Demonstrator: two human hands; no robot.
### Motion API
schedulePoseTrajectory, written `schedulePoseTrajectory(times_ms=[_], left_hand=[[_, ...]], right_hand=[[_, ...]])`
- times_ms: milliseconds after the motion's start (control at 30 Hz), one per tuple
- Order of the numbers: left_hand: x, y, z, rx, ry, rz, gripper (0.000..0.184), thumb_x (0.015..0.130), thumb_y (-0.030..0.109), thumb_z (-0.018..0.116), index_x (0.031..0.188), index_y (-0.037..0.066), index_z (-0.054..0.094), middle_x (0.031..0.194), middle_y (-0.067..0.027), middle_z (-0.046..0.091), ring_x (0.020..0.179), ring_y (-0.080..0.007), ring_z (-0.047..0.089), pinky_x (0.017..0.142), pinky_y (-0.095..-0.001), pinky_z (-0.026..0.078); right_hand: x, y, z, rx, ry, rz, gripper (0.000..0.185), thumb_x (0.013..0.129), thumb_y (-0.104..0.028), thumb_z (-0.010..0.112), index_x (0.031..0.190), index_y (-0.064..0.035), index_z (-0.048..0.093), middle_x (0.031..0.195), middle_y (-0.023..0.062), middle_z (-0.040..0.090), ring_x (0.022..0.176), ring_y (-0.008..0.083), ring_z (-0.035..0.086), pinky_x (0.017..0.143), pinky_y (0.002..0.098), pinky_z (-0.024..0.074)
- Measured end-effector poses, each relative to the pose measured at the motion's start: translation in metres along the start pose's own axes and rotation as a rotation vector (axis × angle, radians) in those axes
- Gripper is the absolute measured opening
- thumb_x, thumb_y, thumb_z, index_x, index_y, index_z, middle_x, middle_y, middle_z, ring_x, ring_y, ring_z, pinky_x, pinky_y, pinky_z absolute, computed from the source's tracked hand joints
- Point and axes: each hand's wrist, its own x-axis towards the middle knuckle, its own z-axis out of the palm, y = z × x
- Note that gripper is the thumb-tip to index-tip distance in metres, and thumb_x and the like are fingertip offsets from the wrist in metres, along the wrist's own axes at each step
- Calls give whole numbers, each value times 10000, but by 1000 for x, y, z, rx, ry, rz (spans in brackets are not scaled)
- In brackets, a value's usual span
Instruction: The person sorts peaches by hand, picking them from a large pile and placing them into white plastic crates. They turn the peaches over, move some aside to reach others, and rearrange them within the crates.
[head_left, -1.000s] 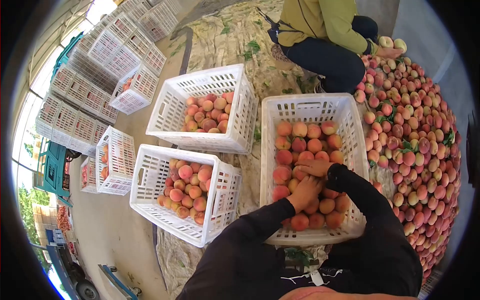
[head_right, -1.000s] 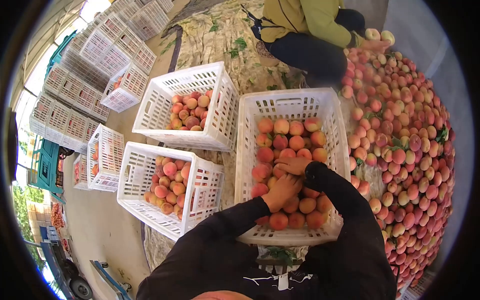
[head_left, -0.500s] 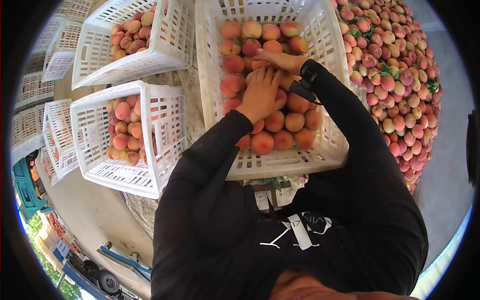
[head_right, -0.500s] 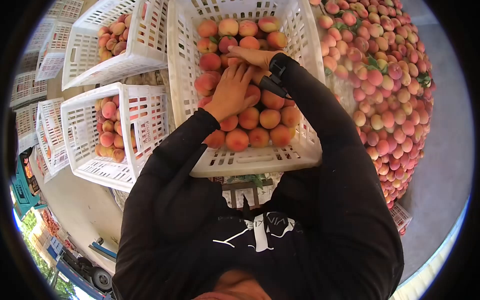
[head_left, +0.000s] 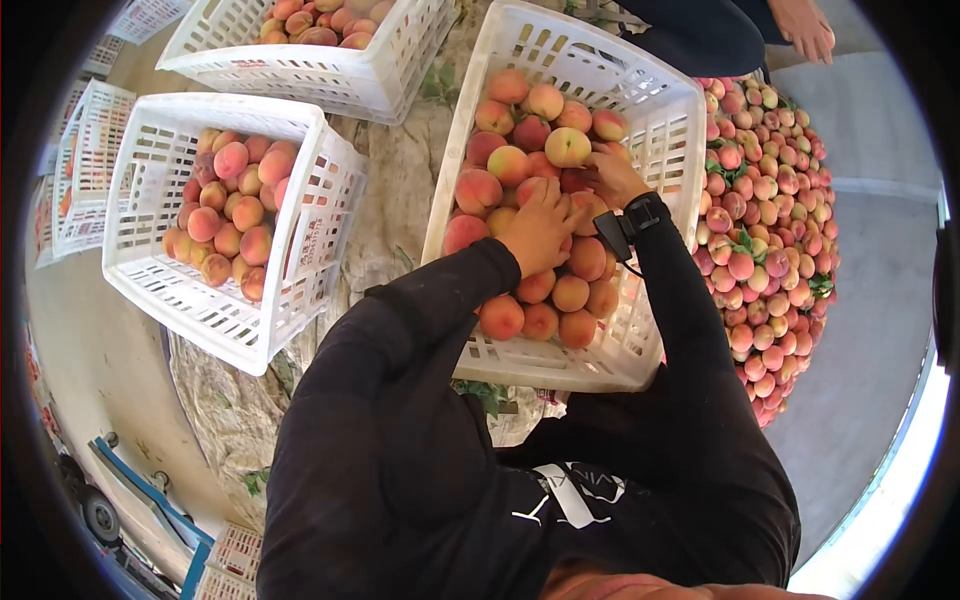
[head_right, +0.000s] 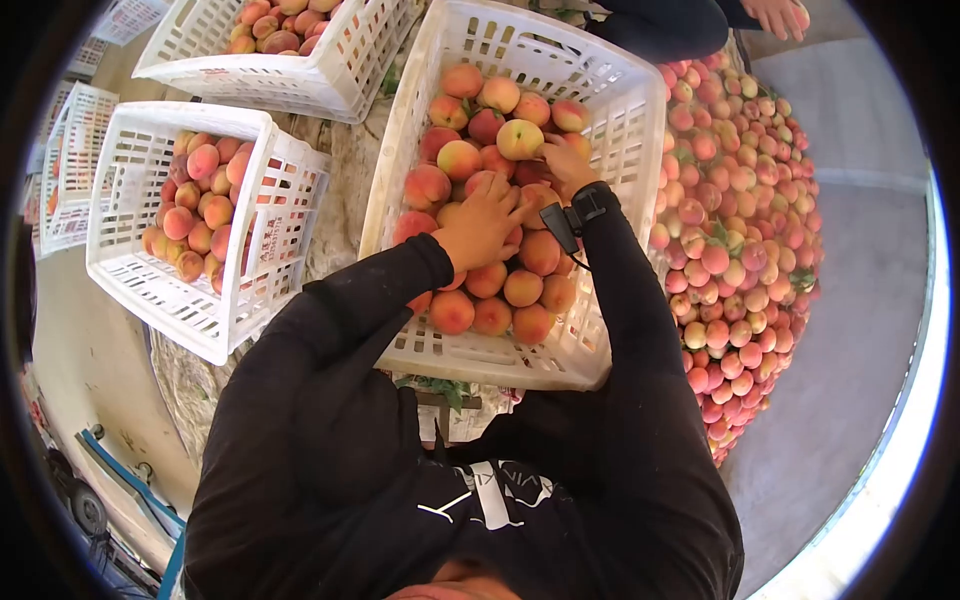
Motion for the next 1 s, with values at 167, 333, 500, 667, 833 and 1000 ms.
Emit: schedulePoseTrajectory(times_ms=[167,333,500,667,833,1000], left_hand=[[-1,3,-2,45,109,21,797,698,337,773,1378,42,479,1276,-163,532,1247,-426,417,1071,-509,319],[-2,5,3,60,112,-5,701,701,338,768,1299,39,556,1288,-165,544,1258,-435,410,1079,-524,308],[2,3,11,110,56,-46,616,694,332,768,1222,54,613,1254,-169,576,1256,-442,417,1090,-532,301],[3,4,27,-103,129,-82,514,715,299,739,1177,93,648,1245,-202,587,1272,-472,412,1090,-548,307],[0,5,16,-9,137,-48,447,733,251,710,1165,148,656,1243,-194,591,1300,-475,393,1092,-563,303],[2,9,13,64,128,-56,427,758,237,683,1179,174,649,1238,-171,598,1296,-479,395,1102,-575,276]], right_hand=[[-4,-36,26,-441,49,-126,703,801,-307,734,1394,-64,446,1146,150,624,991,235,647,803,332,527],[44,-13,28,-875,38,-580,622,752,-325,763,1268,-73,525,1171,237,618,1070,398,619,906,434,494],[3,-47,63,-1369,419,-1048,471,792,-306,713,1182,-84,570,1148,168,655,1042,370,628,863,433,505],[-2,-43,87,-1205,-194,-509,568,806,-330,697,1300,-93,547,1110,169,667,1024,341,643,839,383,510],[13,-33,88,-1046,-306,-355,729,751,-382,741,1351,-48,498,1131,182,649,1009,293,649,841,373,518],[0,-54,101,-432,-343,-178,664,846,-247,721,1390,18,448,1187,135,607,1003,193,624,797,328,535]])
